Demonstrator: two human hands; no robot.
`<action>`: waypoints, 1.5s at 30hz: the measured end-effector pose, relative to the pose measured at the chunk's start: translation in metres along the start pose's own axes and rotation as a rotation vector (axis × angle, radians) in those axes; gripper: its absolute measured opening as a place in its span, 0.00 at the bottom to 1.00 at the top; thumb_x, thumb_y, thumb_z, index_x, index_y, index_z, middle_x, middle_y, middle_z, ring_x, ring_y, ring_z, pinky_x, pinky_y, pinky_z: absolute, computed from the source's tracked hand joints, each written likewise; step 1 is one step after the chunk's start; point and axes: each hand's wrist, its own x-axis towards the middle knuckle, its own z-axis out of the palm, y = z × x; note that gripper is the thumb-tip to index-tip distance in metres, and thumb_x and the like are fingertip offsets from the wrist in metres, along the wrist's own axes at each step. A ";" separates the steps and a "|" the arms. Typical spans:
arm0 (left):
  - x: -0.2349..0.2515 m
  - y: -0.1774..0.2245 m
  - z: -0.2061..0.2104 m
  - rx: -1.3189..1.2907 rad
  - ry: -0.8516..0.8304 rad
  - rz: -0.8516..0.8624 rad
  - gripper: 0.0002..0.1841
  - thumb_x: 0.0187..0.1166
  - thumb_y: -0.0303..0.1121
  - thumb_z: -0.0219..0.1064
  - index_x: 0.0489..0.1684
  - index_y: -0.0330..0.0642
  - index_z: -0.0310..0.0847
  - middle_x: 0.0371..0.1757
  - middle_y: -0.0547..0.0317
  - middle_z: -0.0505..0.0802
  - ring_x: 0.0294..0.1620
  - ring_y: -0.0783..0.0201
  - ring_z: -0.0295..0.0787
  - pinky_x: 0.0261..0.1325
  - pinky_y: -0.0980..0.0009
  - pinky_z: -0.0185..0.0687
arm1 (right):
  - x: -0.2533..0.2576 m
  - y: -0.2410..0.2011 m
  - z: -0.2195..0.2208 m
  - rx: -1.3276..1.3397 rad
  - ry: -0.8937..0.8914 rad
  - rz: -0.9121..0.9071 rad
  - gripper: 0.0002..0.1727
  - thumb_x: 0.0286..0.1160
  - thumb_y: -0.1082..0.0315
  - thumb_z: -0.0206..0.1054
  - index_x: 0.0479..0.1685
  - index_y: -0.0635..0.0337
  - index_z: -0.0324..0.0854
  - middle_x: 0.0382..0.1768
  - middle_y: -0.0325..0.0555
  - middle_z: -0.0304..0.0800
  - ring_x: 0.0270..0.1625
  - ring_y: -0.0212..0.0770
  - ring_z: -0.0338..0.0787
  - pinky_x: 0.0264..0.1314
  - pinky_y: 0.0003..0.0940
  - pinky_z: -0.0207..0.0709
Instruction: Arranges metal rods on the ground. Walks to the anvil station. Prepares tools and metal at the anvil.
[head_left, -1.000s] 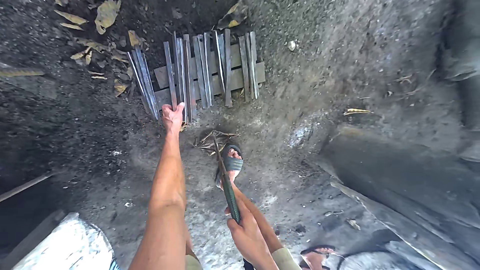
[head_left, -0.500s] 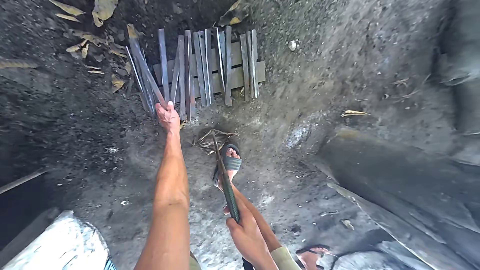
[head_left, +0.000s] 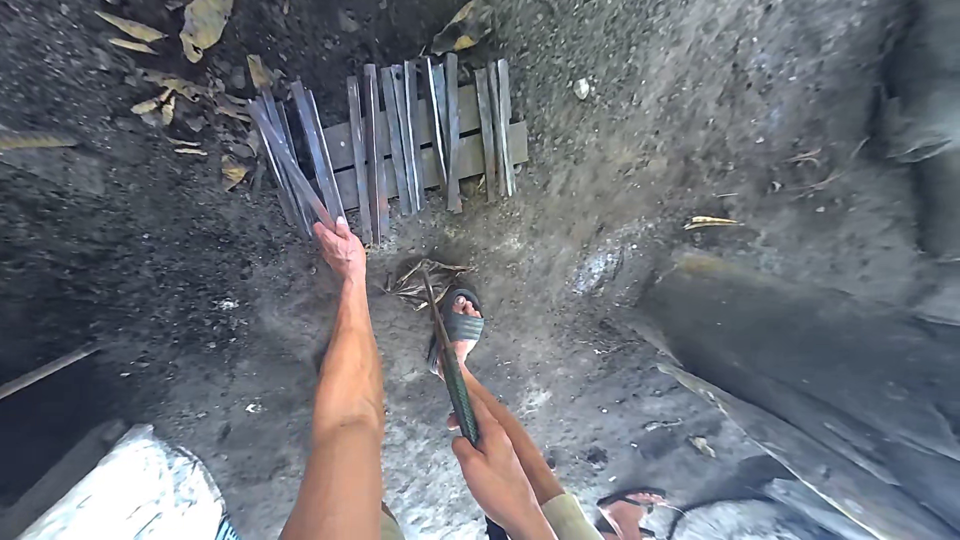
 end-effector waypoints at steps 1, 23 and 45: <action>0.003 -0.001 -0.001 0.036 -0.047 0.019 0.30 0.93 0.49 0.52 0.83 0.35 0.63 0.68 0.37 0.88 0.67 0.43 0.89 0.71 0.45 0.82 | 0.000 0.000 0.000 -0.003 -0.002 -0.003 0.45 0.64 0.67 0.62 0.92 0.44 0.61 0.51 0.31 0.91 0.38 0.31 0.88 0.36 0.34 0.85; -0.020 0.073 0.008 0.566 -0.256 0.279 0.45 0.82 0.61 0.60 0.94 0.43 0.52 0.81 0.28 0.75 0.73 0.28 0.80 0.65 0.34 0.81 | 0.000 0.003 -0.004 0.018 0.009 -0.020 0.45 0.64 0.66 0.62 0.93 0.43 0.61 0.49 0.33 0.91 0.37 0.33 0.88 0.35 0.36 0.85; -0.029 0.052 0.051 0.095 -0.050 0.143 0.31 0.95 0.45 0.45 0.94 0.39 0.53 0.76 0.39 0.85 0.74 0.44 0.85 0.77 0.46 0.77 | 0.002 0.004 -0.026 0.031 -0.005 -0.026 0.45 0.64 0.67 0.62 0.92 0.45 0.62 0.51 0.33 0.90 0.41 0.32 0.89 0.41 0.36 0.86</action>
